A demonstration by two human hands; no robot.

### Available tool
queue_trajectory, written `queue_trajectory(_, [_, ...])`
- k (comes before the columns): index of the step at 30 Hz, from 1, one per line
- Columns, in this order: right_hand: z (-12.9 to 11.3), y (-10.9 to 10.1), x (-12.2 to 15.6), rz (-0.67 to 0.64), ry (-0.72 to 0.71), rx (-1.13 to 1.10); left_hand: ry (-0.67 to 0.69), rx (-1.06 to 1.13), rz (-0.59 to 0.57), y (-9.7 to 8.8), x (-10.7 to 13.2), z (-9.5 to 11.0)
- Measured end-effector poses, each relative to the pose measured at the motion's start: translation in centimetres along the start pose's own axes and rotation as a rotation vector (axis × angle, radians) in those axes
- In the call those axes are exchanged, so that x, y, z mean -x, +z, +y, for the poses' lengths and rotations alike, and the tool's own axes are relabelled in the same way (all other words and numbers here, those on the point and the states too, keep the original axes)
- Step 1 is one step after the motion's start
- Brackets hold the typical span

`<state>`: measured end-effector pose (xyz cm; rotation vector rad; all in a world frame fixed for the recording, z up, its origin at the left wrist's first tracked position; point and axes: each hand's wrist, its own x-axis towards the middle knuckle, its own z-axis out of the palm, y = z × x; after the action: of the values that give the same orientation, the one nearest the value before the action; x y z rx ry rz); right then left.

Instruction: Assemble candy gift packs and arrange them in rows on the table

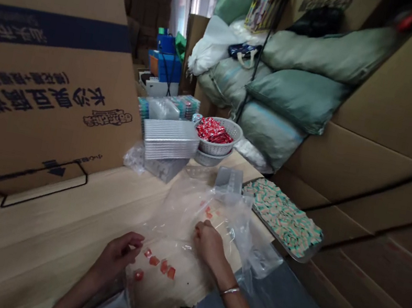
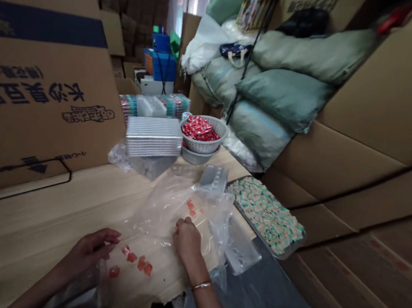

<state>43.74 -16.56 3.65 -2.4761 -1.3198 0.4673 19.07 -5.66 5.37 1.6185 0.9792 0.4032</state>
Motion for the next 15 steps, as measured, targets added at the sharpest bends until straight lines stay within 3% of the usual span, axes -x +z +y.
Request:
queue_trajectory(6, [2.7, -2.7, -3.1, 0.160, 0.102, -0.156, 0.182, -0.190, 0.011, 1.2, -0.5, 0.4])
queue_trajectory(9, [3.9, -2.8, -3.4, 0.177, 0.114, -0.211, 0.410, -0.431, -0.007, 3.7, -0.5, 1.7])
queue_trajectory(11, [4.3, -2.2, -3.4, 0.178, 0.109, -0.228, 0.537, -0.599, -0.085, 5.9, -0.8, 3.0])
queue_trajectory(13, [4.4, -1.5, -3.4, 0.171, 0.081, -0.238, 0.564, -0.750, -0.193, 7.9, -1.5, 4.3])
queue_trajectory(15, [4.3, -0.8, -3.6, 0.172, 0.059, -0.244, 0.506, -0.870, -0.256, 9.4, -2.5, 5.5])
